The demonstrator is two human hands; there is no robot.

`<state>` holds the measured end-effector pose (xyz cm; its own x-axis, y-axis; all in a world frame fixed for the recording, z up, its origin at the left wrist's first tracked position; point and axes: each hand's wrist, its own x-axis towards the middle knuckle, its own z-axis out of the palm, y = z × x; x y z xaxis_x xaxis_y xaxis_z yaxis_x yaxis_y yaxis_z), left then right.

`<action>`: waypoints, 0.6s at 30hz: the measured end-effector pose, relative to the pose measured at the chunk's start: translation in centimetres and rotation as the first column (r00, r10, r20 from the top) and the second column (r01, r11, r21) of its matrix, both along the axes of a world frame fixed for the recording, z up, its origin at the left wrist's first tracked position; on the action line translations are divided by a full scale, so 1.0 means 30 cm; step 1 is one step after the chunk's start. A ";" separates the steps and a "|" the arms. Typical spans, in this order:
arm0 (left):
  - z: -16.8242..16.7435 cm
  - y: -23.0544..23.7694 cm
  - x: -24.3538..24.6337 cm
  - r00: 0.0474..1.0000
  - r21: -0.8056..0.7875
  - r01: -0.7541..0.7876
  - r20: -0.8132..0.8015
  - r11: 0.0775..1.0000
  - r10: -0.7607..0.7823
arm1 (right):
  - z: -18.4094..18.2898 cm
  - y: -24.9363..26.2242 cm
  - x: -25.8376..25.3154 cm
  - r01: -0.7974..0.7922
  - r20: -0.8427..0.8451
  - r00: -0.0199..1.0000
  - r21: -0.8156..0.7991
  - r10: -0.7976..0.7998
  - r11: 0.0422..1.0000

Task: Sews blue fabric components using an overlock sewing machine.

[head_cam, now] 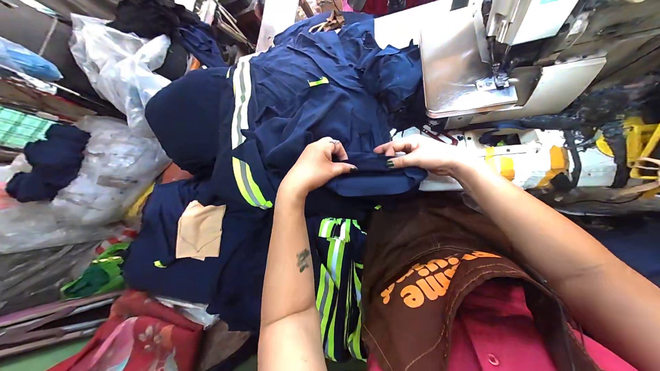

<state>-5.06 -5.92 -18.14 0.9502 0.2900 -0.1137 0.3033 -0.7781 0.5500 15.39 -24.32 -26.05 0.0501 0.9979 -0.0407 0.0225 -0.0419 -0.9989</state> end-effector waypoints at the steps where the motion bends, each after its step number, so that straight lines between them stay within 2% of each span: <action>1: 0.017 -0.025 -0.027 0.995 -0.038 0.046 0.095 0.998 -0.042 | 0.012 -0.035 -0.006 -0.026 -0.049 0.998 0.014 0.027 1.000; 4: 0.073 -0.110 -0.085 0.944 -0.116 0.183 0.298 0.976 -0.142 | 0.046 -0.138 -0.042 -0.066 -0.085 0.993 0.119 0.077 0.991; 6: 0.114 -0.159 -0.107 0.922 -0.085 0.215 0.345 0.973 -0.174 | 0.070 -0.178 -0.068 -0.065 0.004 0.998 0.181 0.065 0.981; 8: 0.137 -0.189 -0.130 0.898 -0.027 0.228 0.393 0.973 -0.199 | 0.087 -0.209 -0.093 -0.037 0.021 0.999 0.217 0.033 0.975; 13: 0.139 -0.221 -0.149 0.859 0.048 0.145 0.489 0.988 -0.150 | 0.129 -0.237 -0.133 0.156 0.185 0.955 0.348 -0.231 0.925; 18: 0.131 -0.255 -0.169 0.825 0.135 0.043 0.554 0.990 -0.112 | 0.169 -0.229 -0.165 0.287 0.428 0.752 0.472 -0.502 0.833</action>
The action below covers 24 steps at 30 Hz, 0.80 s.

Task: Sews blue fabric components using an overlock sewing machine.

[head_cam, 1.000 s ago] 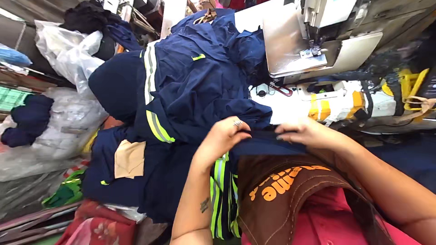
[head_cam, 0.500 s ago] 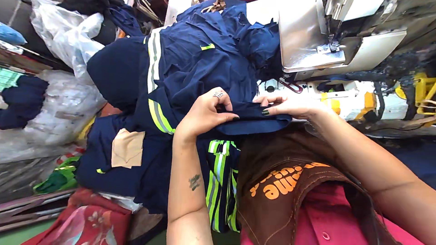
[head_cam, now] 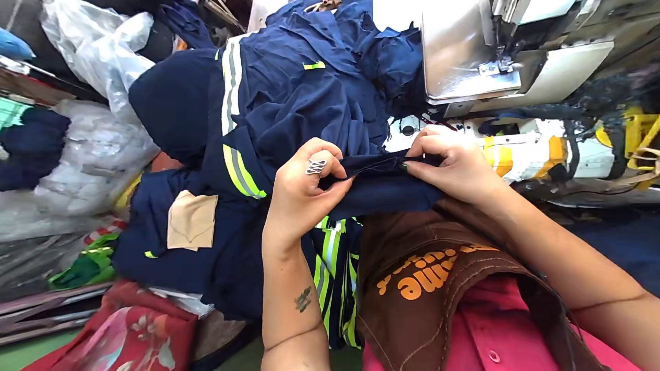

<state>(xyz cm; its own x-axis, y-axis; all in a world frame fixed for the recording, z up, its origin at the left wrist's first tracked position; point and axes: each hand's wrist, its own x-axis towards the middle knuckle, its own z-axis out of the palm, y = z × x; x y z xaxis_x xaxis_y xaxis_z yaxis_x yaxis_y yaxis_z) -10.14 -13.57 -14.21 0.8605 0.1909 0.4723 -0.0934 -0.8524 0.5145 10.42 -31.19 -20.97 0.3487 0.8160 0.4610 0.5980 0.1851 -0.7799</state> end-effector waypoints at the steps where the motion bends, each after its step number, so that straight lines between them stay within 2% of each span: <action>1: -0.002 -0.004 -0.005 1.000 0.012 -0.013 0.011 1.000 0.013 | 0.006 0.003 -0.007 0.034 0.026 0.999 0.007 -0.035 0.999; 5: -0.006 -0.018 -0.013 0.998 0.053 -0.059 0.031 0.997 0.057 | 0.005 0.017 -0.021 0.127 0.089 0.988 0.027 -0.129 0.992; 8: -0.004 -0.030 0.003 0.993 0.138 -0.112 0.043 0.984 0.107 | 0.006 0.020 -0.025 0.204 0.072 0.977 -0.010 -0.203 0.979; 11: 0.016 -0.034 0.055 0.967 0.333 -0.250 0.032 0.909 0.254 | 0.005 0.024 -0.009 0.241 0.048 0.970 -0.065 -0.238 0.968; 13: 0.032 -0.015 0.136 0.945 0.431 -0.311 0.050 0.847 0.322 | -0.007 0.029 0.019 0.212 0.024 0.977 -0.045 -0.211 0.976; 15: 0.045 0.021 0.269 0.951 0.368 -0.307 0.075 0.878 0.301 | -0.019 0.023 0.063 0.190 -0.033 0.981 0.004 -0.190 0.982; 18: 0.043 0.032 0.521 0.987 0.028 -0.151 0.058 0.988 0.149 | -0.009 -0.025 0.156 0.211 -0.277 0.943 0.077 -0.183 0.974; 20: 0.007 0.000 0.695 0.995 -0.148 -0.086 0.032 0.985 0.092 | -0.005 -0.087 0.230 0.276 -0.387 0.898 0.119 -0.211 0.954; 22: -0.040 -0.059 0.821 0.991 -0.124 -0.122 -0.062 0.985 0.115 | -0.012 -0.163 0.272 0.398 -0.434 0.828 0.013 -0.353 0.917; 24: -0.102 -0.116 0.883 0.981 -0.071 -0.146 -0.141 0.987 0.135 | -0.052 -0.236 0.279 0.434 -0.443 0.775 -0.147 -0.451 0.889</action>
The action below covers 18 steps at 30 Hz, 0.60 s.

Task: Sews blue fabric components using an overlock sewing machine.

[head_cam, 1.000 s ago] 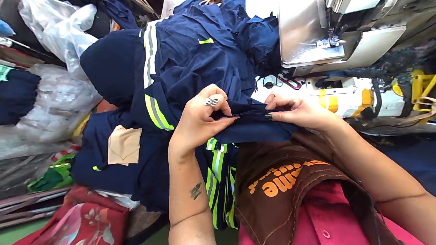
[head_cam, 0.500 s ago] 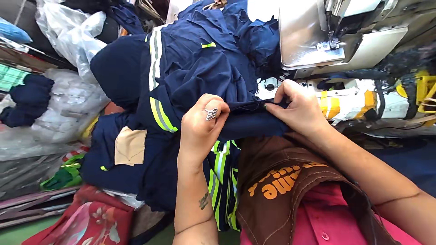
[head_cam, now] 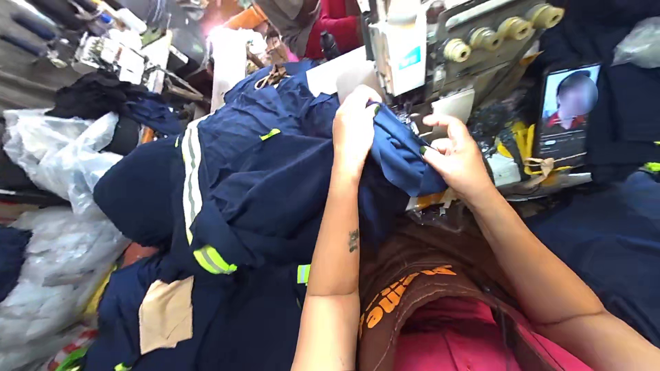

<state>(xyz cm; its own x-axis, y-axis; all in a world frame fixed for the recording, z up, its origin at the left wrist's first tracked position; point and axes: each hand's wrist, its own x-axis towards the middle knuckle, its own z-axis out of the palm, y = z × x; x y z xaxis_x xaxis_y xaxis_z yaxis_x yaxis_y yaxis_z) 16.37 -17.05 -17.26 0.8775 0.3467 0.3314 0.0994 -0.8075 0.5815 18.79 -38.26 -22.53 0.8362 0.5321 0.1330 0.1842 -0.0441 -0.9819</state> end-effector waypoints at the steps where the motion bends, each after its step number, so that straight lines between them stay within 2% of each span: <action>1: -0.026 -0.024 0.011 0.999 0.001 -0.015 -0.035 1.000 0.015 | -0.028 -0.023 -0.002 -0.007 -0.059 0.998 -0.041 0.004 0.999; 3: -0.055 -0.064 0.012 0.996 -0.015 -0.080 -0.048 0.997 0.079 | -0.082 -0.056 -0.008 -0.074 -0.199 0.978 -0.041 0.065 0.996; 6: -0.056 -0.087 0.009 0.987 -0.049 -0.149 -0.068 0.988 0.145 | -0.110 -0.072 -0.016 -0.130 -0.325 0.936 0.046 0.138 0.990; 13: -0.026 -0.064 0.149 0.948 -0.053 -0.283 -0.165 0.958 0.271 | -0.097 -0.014 0.048 -0.052 -0.220 0.972 0.120 0.077 0.991; 18: -0.030 -0.043 0.186 0.949 -0.026 -0.277 -0.162 0.961 0.269 | -0.095 0.005 0.050 -0.046 -0.167 0.984 0.088 0.061 0.995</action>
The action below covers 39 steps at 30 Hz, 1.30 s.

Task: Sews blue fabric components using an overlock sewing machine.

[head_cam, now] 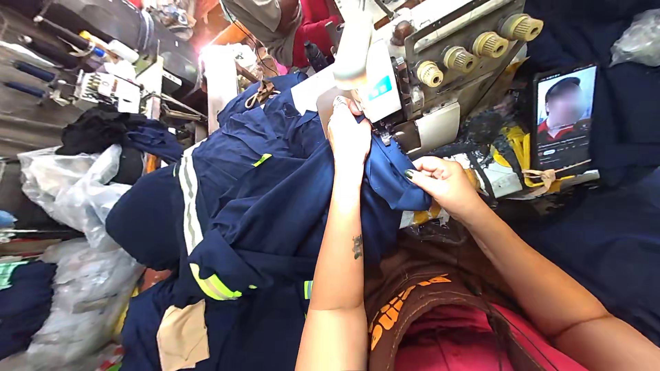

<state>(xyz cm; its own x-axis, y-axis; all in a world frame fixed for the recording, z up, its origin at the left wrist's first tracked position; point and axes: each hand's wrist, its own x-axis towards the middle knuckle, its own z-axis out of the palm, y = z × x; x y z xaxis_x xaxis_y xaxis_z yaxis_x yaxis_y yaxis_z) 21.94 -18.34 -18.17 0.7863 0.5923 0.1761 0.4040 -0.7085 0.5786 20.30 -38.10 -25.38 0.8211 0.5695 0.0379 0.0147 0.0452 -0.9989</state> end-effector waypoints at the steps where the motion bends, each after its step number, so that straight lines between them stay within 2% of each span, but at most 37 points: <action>1: 0.000 0.001 0.000 1.000 0.007 0.001 -0.002 1.000 -0.001 | -0.002 0.000 -0.002 0.002 0.013 1.000 -0.004 -0.002 1.000; 7: -0.005 0.038 0.011 1.000 0.034 0.014 0.019 0.999 -0.014 | 0.019 0.028 0.009 0.013 0.066 0.998 -0.061 -0.009 0.998; 10: -0.002 0.054 -0.092 0.958 0.132 0.099 0.257 0.986 -0.130 | 0.033 0.042 0.023 -0.006 0.036 0.999 -0.050 0.008 0.999; 12: -0.017 0.055 -0.217 0.840 0.196 0.296 0.412 0.935 -0.353 | 0.037 0.046 0.031 -0.027 0.000 1.000 -0.022 0.027 0.999; 14: -0.026 0.059 -0.328 0.721 0.149 0.595 0.333 0.789 -0.607 | 0.036 0.041 0.038 -0.053 -0.040 0.998 0.001 0.053 0.999; 15: -0.037 0.069 -0.350 0.687 0.169 0.669 0.230 0.724 -0.689 | 0.035 0.039 0.044 -0.069 -0.045 0.997 0.007 0.069 0.998; 17: -0.065 0.087 -0.359 0.665 0.281 0.693 0.106 0.664 -0.739 | 0.036 0.036 0.046 -0.066 -0.005 0.998 -0.015 0.066 0.998; 19: -0.069 0.087 -0.344 0.657 0.379 0.646 0.165 0.662 -0.736 | 0.048 0.028 0.042 0.024 0.200 0.980 -0.129 0.002 0.991; 21: 0.004 0.047 -0.344 0.634 0.416 0.654 0.153 0.631 -0.758 | 0.096 0.000 0.025 0.112 0.426 0.905 -0.209 -0.013 0.971; 22: 0.061 0.009 -0.362 0.607 0.407 0.698 0.101 0.589 -0.789 | 0.126 -0.022 0.012 0.098 0.516 0.856 -0.207 0.024 0.974; 24: 0.178 -0.070 -0.413 0.504 0.341 0.814 -0.011 0.470 -0.864 | 0.174 -0.058 -0.013 -0.065 0.645 0.752 -0.129 0.134 0.989; 27: 0.268 -0.107 -0.470 0.395 0.343 0.874 -0.084 0.345 -0.915 | 0.204 -0.068 -0.046 -0.315 0.664 0.700 -0.042 0.263 0.948; 29: 0.283 -0.058 -0.463 0.404 0.349 0.871 -0.109 0.346 -0.908 | 0.194 -0.056 -0.040 -0.360 0.639 0.724 0.029 0.260 0.933; 31: 0.275 -0.003 -0.432 0.459 0.377 0.846 -0.156 0.377 -0.874 | 0.187 -0.044 -0.019 -0.310 0.673 0.719 0.089 0.172 0.947; 35: 0.241 0.030 -0.391 0.603 0.472 0.760 -0.255 0.446 -0.756 | 0.185 -0.030 0.003 -0.017 0.824 0.566 -0.028 0.033 0.999; 37: 0.231 0.031 -0.388 0.613 0.507 0.722 -0.157 0.470 -0.774 | 0.186 -0.033 0.002 0.053 0.830 0.557 -0.026 -0.008 0.998; 39: 0.238 0.030 -0.392 0.539 0.433 0.750 0.039 0.500 -0.841 | 0.192 -0.045 -0.002 -0.005 0.795 0.605 0.066 -0.050 0.998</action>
<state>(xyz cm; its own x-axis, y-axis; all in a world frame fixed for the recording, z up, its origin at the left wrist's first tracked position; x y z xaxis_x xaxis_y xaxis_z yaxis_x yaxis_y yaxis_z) 10.19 -17.45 -11.04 0.8002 -0.4013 0.4457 -0.5355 -0.8128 0.2296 20.23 -39.45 -19.61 0.4633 0.5258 0.7134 0.8043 0.0886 -0.5876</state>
